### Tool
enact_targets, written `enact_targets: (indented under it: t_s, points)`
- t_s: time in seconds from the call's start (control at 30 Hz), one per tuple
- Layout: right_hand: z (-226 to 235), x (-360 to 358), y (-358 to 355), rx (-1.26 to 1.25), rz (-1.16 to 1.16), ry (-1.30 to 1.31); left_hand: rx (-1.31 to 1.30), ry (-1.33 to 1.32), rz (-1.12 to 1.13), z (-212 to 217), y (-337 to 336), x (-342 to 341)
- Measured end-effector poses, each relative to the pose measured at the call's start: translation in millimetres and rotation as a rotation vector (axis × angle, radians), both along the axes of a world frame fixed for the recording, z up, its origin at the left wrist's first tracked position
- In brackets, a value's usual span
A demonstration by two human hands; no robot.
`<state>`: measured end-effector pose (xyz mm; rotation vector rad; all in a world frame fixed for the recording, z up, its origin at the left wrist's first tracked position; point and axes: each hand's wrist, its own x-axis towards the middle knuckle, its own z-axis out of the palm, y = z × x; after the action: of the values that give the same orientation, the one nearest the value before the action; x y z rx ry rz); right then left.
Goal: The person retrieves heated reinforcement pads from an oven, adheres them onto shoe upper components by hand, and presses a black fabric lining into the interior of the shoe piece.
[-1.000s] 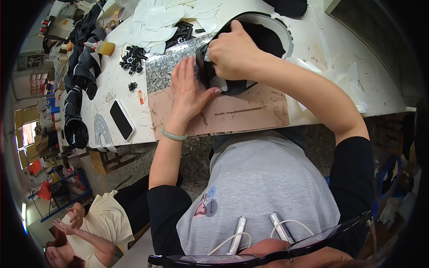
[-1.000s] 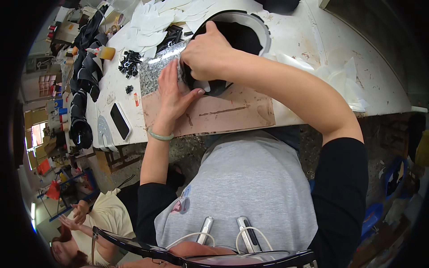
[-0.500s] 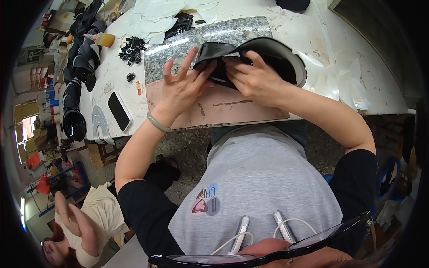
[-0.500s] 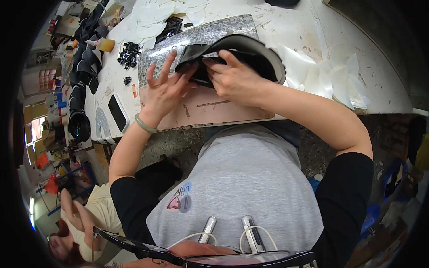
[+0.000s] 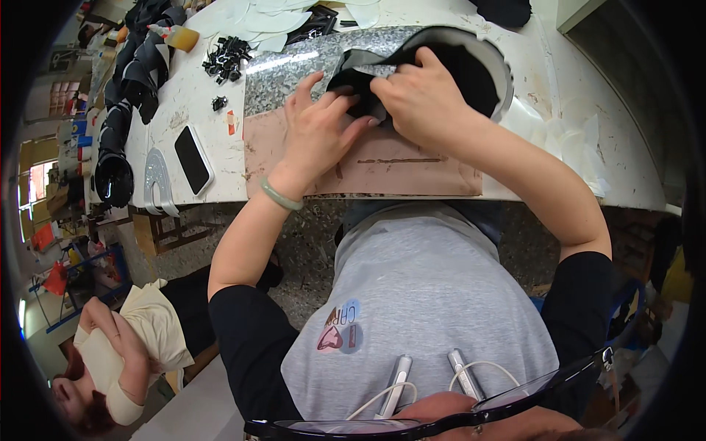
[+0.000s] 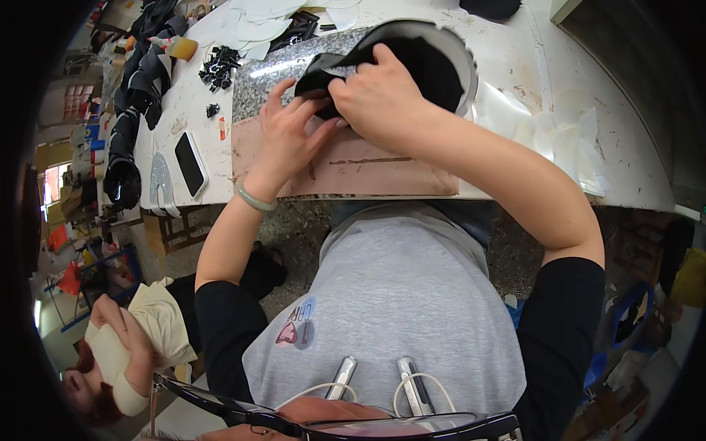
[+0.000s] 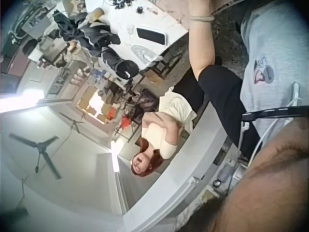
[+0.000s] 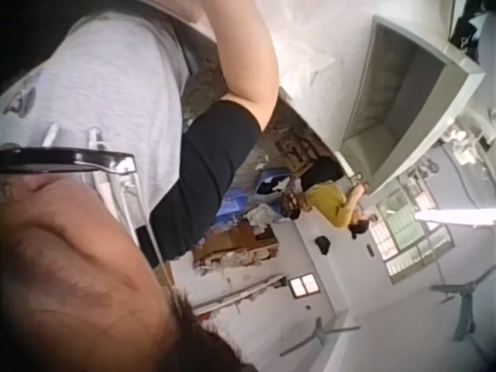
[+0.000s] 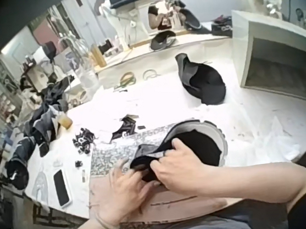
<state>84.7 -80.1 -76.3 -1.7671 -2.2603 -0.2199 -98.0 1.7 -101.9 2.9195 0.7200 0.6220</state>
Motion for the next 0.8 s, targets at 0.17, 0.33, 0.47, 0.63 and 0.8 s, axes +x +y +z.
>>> enact_targets:
  t_s: [0.17,0.33,0.47,0.63,0.8]
  points:
    - [22.0,0.4,22.7,-0.152,0.079,-0.185,-0.263,0.041,0.203,-4.5,-11.5,19.7]
    - [29.4,2.8,29.4,-0.180,0.172,-0.211,-0.242,-0.099,0.282,-21.6,-15.9,18.7]
    - [33.0,-3.0,27.4,-0.228,0.154,-0.124,-0.272,-0.113,0.283,-15.1,-17.9,11.8]
    - [14.3,-39.7,7.0,-0.063,0.217,-0.177,-0.314,0.117,0.309,-19.1,-15.7,-5.4]
    - [18.4,-22.0,15.6,-0.183,0.259,-0.270,-0.127,-0.155,0.392,-26.0,-41.9,8.8]
